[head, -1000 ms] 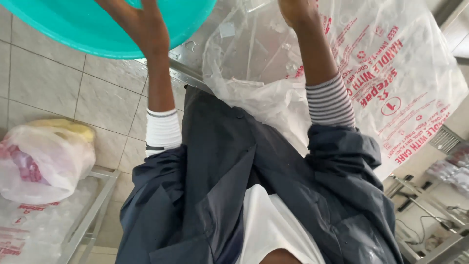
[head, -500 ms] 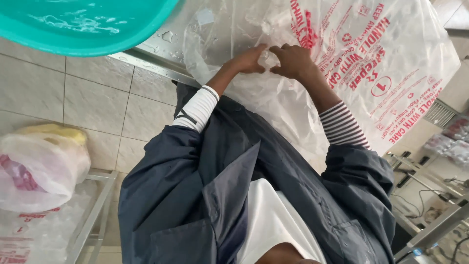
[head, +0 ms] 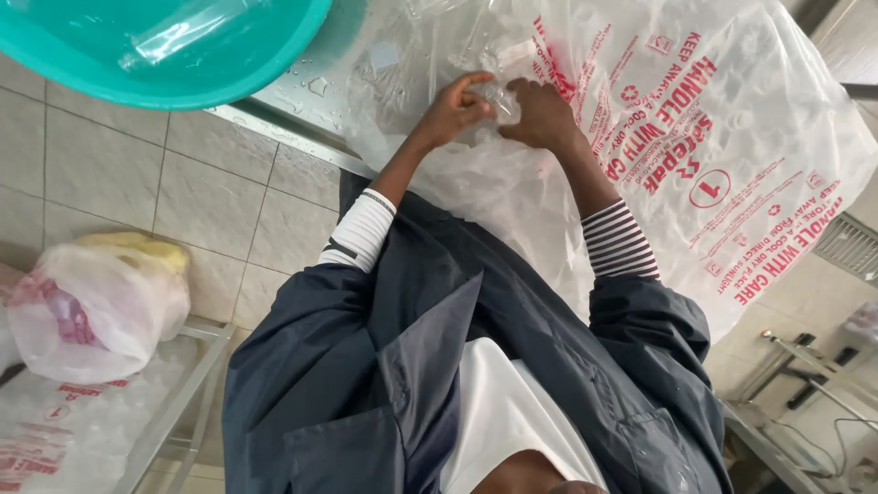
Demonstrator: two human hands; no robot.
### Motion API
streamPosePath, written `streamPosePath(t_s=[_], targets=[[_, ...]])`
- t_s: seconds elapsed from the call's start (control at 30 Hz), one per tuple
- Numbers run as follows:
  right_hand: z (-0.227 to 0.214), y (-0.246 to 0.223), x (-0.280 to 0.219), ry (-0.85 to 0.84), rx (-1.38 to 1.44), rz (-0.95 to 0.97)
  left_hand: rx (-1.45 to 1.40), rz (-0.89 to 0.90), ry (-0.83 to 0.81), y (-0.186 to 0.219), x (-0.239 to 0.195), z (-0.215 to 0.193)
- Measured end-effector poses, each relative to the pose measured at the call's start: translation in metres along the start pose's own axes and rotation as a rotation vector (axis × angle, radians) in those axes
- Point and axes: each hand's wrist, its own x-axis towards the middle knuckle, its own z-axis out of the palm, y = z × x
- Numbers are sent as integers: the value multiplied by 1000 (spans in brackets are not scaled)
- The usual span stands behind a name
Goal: The person repeatedly takes clear plastic containers from a large bag, rinses them in a teal basin of water, and places them on a stainless steel counter. The process is repeated multiple times throughout the clip.
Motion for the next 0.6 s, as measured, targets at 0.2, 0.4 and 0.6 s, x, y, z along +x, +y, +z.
streamPosePath(t_s=[0.2, 0.4, 0.6], targets=[[-39, -16, -19, 589, 1037, 308, 682, 457, 732, -2, 105, -46], [-22, -39, 34, 918, 1446, 8, 1043, 140, 579, 2, 162, -50], [36, -30, 49, 606, 1946, 74, 693, -46, 142, -38, 110, -79]])
